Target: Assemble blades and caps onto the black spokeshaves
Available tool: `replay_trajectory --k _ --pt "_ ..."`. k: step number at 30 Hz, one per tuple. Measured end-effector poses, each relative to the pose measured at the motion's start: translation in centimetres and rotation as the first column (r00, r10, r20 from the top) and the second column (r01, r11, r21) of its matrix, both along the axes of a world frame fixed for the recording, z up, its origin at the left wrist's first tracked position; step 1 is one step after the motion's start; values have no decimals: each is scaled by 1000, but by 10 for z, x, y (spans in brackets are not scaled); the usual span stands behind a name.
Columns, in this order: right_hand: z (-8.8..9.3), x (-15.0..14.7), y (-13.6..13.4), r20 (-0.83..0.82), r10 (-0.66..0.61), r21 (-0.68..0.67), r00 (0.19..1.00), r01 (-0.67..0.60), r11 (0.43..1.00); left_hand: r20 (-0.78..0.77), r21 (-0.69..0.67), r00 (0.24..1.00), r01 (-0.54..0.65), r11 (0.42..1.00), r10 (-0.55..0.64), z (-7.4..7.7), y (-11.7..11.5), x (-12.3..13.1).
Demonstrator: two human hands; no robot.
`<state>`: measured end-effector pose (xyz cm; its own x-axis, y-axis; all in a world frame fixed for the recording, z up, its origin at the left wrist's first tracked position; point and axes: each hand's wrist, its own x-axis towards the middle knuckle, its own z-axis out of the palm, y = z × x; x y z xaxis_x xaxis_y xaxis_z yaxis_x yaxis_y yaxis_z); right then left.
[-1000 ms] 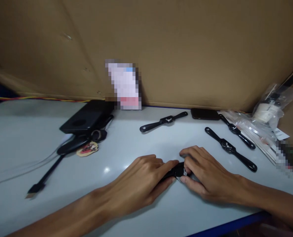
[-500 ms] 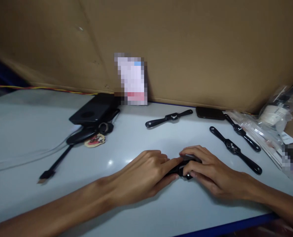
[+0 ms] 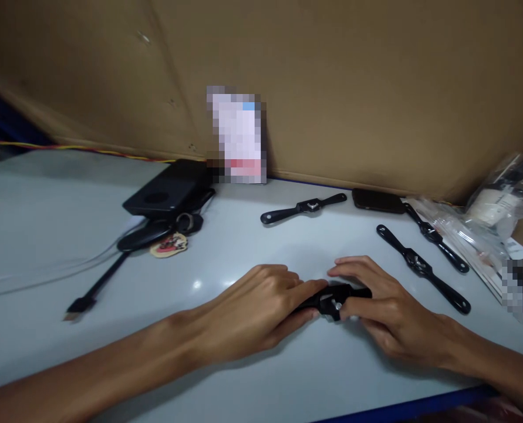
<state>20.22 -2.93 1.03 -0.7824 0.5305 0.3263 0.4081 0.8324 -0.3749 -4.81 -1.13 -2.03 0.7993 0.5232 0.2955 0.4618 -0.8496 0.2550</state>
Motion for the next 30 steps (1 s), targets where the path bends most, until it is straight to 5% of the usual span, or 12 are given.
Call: replay_trajectory --k 3,7,11,15,27,30 --pt "0 1 0 19 -75 53 997 74 996 -6 -7 1000 -5 1000 5 0 0 1" --pt "0 1 1 -18 32 2 999 -31 1000 8 4 1000 -10 1000 10 0 0 1" --pt "0 1 3 -10 -65 48 998 66 997 4 -12 1000 2 1000 -2 0 -1 0" --pt "0 1 3 -7 23 1 1000 -23 1000 16 -4 1000 -5 1000 5 -1 0 1" --pt "3 0 1 19 -83 66 996 81 994 3 -1 1000 -11 1000 11 2 -1 2" --pt "2 0 1 -1 -12 33 1000 12 999 21 8 1000 -13 1000 12 2 -1 2"
